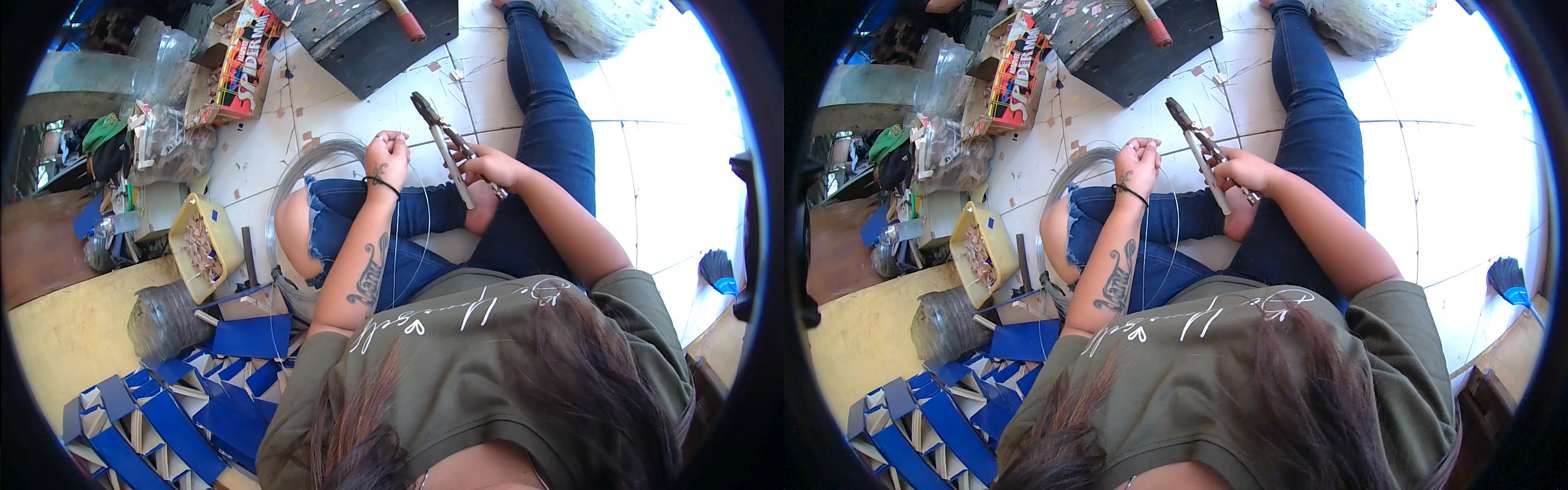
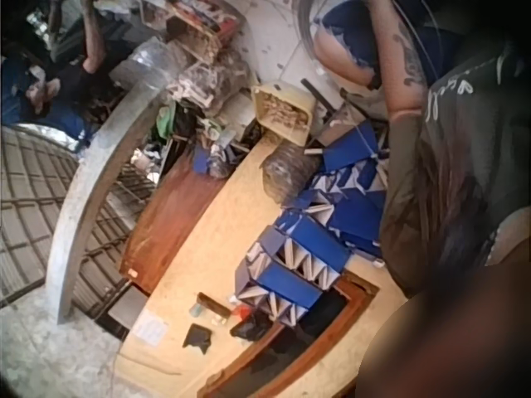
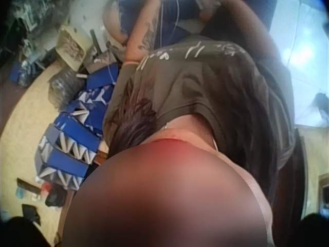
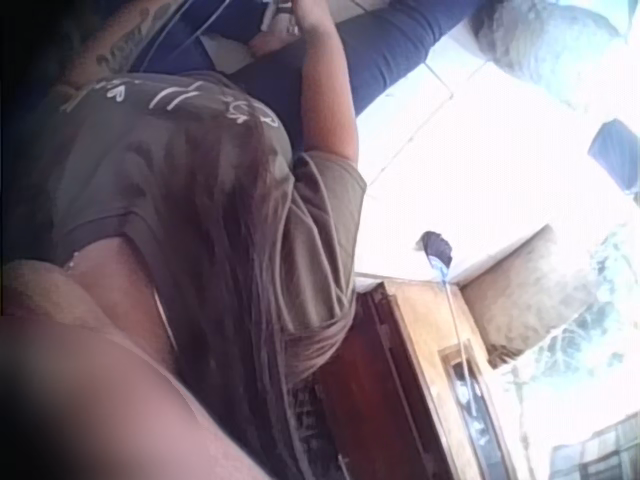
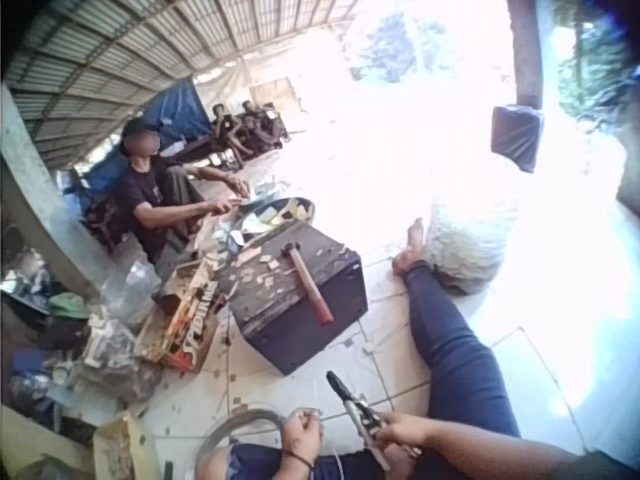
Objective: The person sits on the floor and repeatedly cuts short lengths of metal wire from a coil using pliers. They hold the wire with one hand and use the pliers with the other to snip segments, which fall onto the floor.
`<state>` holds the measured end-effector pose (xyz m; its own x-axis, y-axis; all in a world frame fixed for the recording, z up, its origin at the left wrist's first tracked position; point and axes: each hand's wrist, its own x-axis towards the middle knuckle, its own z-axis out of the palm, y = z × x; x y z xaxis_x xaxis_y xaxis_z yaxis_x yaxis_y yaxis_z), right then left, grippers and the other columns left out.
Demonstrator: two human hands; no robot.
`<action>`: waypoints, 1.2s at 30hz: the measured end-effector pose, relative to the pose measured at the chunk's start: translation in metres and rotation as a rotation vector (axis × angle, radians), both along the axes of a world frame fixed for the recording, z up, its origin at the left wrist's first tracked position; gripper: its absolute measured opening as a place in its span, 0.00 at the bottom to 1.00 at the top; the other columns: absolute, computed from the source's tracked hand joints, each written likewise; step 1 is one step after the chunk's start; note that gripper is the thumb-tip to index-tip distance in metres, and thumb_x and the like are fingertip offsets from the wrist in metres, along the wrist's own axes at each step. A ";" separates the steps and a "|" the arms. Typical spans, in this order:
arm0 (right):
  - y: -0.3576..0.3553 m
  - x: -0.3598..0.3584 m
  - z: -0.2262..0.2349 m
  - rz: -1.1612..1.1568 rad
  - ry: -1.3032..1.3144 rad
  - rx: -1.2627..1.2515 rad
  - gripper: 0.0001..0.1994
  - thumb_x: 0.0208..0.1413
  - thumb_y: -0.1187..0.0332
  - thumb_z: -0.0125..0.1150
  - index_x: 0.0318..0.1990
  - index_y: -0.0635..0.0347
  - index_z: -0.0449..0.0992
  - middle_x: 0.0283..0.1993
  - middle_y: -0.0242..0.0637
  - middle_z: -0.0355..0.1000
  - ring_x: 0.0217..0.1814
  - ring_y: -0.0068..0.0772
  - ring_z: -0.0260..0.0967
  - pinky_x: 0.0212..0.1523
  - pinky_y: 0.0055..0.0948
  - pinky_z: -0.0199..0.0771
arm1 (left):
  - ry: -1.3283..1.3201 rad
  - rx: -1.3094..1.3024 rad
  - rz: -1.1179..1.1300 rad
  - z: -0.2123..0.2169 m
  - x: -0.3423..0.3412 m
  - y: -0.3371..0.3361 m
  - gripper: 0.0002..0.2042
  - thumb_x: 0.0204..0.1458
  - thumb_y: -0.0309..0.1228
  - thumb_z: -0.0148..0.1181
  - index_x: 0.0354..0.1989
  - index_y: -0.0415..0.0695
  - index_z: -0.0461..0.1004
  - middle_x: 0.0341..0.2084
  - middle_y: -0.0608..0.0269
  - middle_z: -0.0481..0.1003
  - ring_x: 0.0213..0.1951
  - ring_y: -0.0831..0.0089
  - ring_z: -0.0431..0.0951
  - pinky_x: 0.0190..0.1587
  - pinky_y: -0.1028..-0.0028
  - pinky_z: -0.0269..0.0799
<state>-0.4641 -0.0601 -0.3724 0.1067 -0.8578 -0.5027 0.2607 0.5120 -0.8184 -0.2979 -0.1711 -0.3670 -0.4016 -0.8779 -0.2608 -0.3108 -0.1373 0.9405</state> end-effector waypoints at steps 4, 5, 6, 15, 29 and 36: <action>0.003 -0.003 0.004 0.079 0.051 -0.011 0.26 0.38 0.73 0.47 0.52 0.66 0.60 0.36 0.38 0.66 0.34 0.25 0.64 0.38 0.21 0.66 | 0.017 0.015 0.012 0.006 -0.004 -0.005 0.06 0.50 0.25 0.45 0.28 0.34 0.67 0.11 0.66 0.68 0.14 0.83 0.64 0.18 0.82 0.58; 0.002 -0.004 0.005 0.105 0.057 -0.014 0.26 0.38 0.73 0.47 0.51 0.66 0.61 0.36 0.38 0.66 0.34 0.24 0.64 0.38 0.20 0.66 | 0.025 0.030 0.014 0.007 -0.005 -0.005 0.06 0.50 0.25 0.45 0.28 0.34 0.67 0.11 0.66 0.68 0.14 0.83 0.64 0.18 0.82 0.58; 0.001 -0.006 0.005 0.146 0.048 -0.003 0.29 0.37 0.74 0.46 0.54 0.64 0.57 0.42 0.41 0.62 0.40 0.29 0.62 0.42 0.22 0.63 | 0.010 0.006 0.005 0.008 -0.006 -0.005 0.06 0.50 0.25 0.45 0.28 0.34 0.67 0.11 0.66 0.68 0.14 0.83 0.64 0.18 0.82 0.58; 0.003 -0.005 0.012 0.194 0.099 -0.069 0.21 0.36 0.74 0.48 0.44 0.67 0.65 0.36 0.40 0.67 0.37 0.28 0.64 0.40 0.24 0.64 | -0.052 -0.123 -0.105 0.012 -0.008 0.003 0.07 0.51 0.26 0.45 0.30 0.36 0.68 0.11 0.70 0.66 0.13 0.86 0.60 0.17 0.84 0.55; -0.006 -0.002 -0.015 -0.056 0.239 0.112 0.09 0.39 0.71 0.50 0.28 0.69 0.68 0.26 0.43 0.69 0.25 0.32 0.69 0.29 0.29 0.69 | 0.078 0.550 -0.160 0.022 0.004 0.008 0.07 0.52 0.27 0.44 0.34 0.38 0.67 0.14 0.67 0.66 0.12 0.84 0.61 0.15 0.85 0.56; -0.013 -0.003 -0.016 -0.018 0.381 0.205 0.10 0.38 0.70 0.49 0.29 0.68 0.68 0.22 0.41 0.67 0.23 0.30 0.67 0.23 0.28 0.68 | -0.057 0.267 -0.072 0.007 -0.001 0.028 0.08 0.52 0.28 0.43 0.30 0.35 0.67 0.11 0.69 0.65 0.10 0.85 0.58 0.13 0.86 0.52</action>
<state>-0.4673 -0.0729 -0.3885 -0.1333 -0.7365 -0.6632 -0.0296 0.6718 -0.7401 -0.2989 -0.1427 -0.3598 -0.4380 -0.7449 -0.5033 -0.3803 -0.3538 0.8545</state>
